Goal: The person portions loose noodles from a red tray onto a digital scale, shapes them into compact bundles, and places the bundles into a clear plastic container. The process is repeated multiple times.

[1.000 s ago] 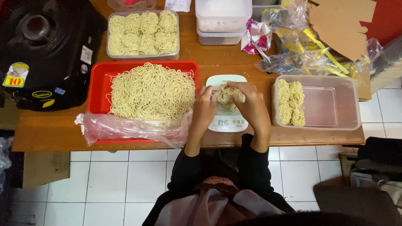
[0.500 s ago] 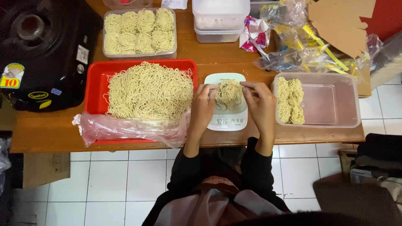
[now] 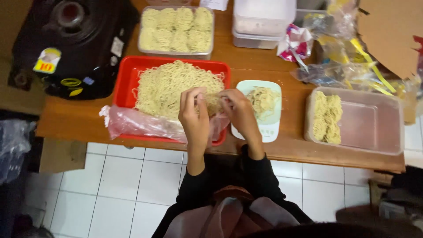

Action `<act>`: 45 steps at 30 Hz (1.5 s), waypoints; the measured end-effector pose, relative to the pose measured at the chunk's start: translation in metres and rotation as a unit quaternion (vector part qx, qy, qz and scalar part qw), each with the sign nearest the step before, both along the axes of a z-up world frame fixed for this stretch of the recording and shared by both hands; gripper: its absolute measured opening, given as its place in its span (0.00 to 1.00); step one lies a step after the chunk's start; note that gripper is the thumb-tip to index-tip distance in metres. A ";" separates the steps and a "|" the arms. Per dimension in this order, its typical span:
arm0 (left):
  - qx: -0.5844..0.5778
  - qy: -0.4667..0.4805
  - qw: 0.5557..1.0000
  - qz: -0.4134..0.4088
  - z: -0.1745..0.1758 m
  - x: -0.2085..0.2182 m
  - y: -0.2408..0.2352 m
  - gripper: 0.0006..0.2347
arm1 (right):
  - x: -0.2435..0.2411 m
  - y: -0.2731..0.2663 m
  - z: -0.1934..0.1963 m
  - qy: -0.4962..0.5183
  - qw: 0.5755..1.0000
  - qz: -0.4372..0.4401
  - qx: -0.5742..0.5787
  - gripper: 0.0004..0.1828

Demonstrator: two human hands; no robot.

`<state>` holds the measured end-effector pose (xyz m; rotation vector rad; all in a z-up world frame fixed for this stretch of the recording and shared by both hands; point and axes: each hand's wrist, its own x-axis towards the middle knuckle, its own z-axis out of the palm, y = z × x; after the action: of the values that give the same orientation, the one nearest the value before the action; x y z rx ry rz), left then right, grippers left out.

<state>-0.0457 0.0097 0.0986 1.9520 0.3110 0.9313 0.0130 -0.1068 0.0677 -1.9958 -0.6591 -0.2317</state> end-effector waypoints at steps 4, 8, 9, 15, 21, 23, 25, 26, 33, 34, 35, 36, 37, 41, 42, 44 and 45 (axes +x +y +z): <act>-0.005 0.007 0.999 0.035 -0.013 -0.005 0.026 0.07 | 0.007 0.034 -0.041 0.003 0.998 0.054 -0.037 0.12; -0.026 0.030 0.999 0.036 -0.030 -0.004 0.039 0.07 | 0.010 0.046 -0.068 -0.015 0.998 0.039 -0.054 0.09; -0.018 0.033 0.999 0.036 -0.035 -0.004 0.040 0.06 | 0.010 0.046 -0.069 -0.026 0.998 0.026 -0.056 0.07; -0.074 0.091 0.987 -0.106 -0.050 -0.003 0.041 0.11 | -0.002 0.039 -0.033 0.031 0.999 0.020 -0.039 0.06; -0.042 0.116 0.980 -0.156 -0.055 0.004 0.038 0.14 | -0.007 0.018 -0.005 0.069 0.994 -0.016 -0.081 0.03; -0.036 0.125 0.979 -0.159 -0.058 0.005 0.037 0.14 | -0.007 0.016 -0.005 0.107 0.991 -0.019 -0.075 0.03; -0.030 0.134 0.977 -0.162 -0.060 0.006 0.036 0.15 | -0.008 0.014 -0.003 0.144 0.987 -0.021 -0.067 0.04; -0.043 0.146 0.974 -0.168 -0.060 0.007 0.035 0.15 | -0.009 0.013 -0.001 0.169 0.984 -0.015 -0.054 0.04; -0.039 0.182 0.970 -0.156 -0.061 0.009 0.034 0.14 | -0.013 -0.001 0.011 0.268 0.960 0.043 0.074 0.05; -0.039 0.182 0.970 -0.157 -0.061 0.010 0.033 0.14 | -0.014 -0.004 0.011 0.268 0.960 0.042 0.074 0.05; -0.037 0.186 0.970 -0.151 -0.061 0.010 0.033 0.13 | -0.014 -0.007 0.010 0.274 0.956 0.053 0.092 0.06; -0.034 0.191 0.970 -0.146 -0.061 0.010 0.032 0.13 | -0.014 -0.011 0.009 0.281 0.951 0.065 0.109 0.06; -0.034 0.191 0.970 -0.147 -0.064 0.012 0.031 0.13 | -0.014 -0.014 0.012 0.281 0.951 0.063 0.109 0.06; -0.051 0.111 0.988 -0.096 -0.076 0.021 0.027 0.10 | -0.016 -0.019 0.025 0.264 0.947 0.069 0.172 0.06; -0.073 0.084 0.991 -0.069 -0.079 0.023 0.026 0.08 | -0.016 -0.018 0.028 0.262 0.942 0.067 0.198 0.06; -0.090 0.067 0.993 -0.043 -0.069 0.017 0.028 0.07 | -0.013 -0.010 0.030 0.249 0.942 0.059 0.216 0.07; -0.107 0.050 0.993 -0.016 -0.063 0.014 0.030 0.07 | -0.012 -0.005 0.031 0.237 0.942 0.052 0.233 0.08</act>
<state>-0.0320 0.0394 0.0353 1.8040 0.4194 0.7494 0.0012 -0.1115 0.0983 -1.4761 -0.3524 0.1486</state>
